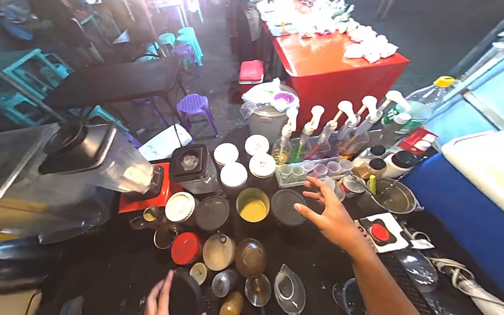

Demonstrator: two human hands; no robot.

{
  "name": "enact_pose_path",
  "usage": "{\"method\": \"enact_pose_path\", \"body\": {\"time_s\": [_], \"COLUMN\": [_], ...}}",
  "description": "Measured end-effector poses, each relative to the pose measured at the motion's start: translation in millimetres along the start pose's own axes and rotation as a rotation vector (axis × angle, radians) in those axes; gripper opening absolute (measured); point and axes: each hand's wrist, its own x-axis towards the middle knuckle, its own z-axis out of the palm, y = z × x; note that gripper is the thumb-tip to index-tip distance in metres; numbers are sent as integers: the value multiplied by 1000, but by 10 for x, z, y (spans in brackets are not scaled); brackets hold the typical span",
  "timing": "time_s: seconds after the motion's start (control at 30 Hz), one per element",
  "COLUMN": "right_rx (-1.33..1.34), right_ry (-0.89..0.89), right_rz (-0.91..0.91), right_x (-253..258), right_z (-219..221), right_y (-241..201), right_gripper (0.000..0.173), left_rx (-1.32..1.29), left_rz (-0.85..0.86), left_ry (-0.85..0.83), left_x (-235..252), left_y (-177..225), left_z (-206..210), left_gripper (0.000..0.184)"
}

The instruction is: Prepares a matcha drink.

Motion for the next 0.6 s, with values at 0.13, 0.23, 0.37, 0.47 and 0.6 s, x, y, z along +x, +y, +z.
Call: {"method": "enact_pose_path", "body": {"time_s": [0.13,0.23,0.37,0.47,0.6], "right_rx": [120,191,236,226,210], "right_ry": [66,77,69,62,57], "right_rz": [83,137,199,227,275], "right_x": [-157,-307,-512,-595,-620], "right_z": [-28,73,130,103,96], "right_y": [117,180,321,429,524], "right_gripper": [84,84,83,82,82], "left_rx": [25,270,456,467,511], "left_rz": [422,356,323,328,326], "left_ry": [-24,-391,-618,-674,-725], "left_x": [1092,1776,2166,2271,2372], "left_y": [1142,1793,2039,1979,1916], "left_z": [-95,349,951,1145,1166], "left_gripper": [118,120,122,120,119]}}
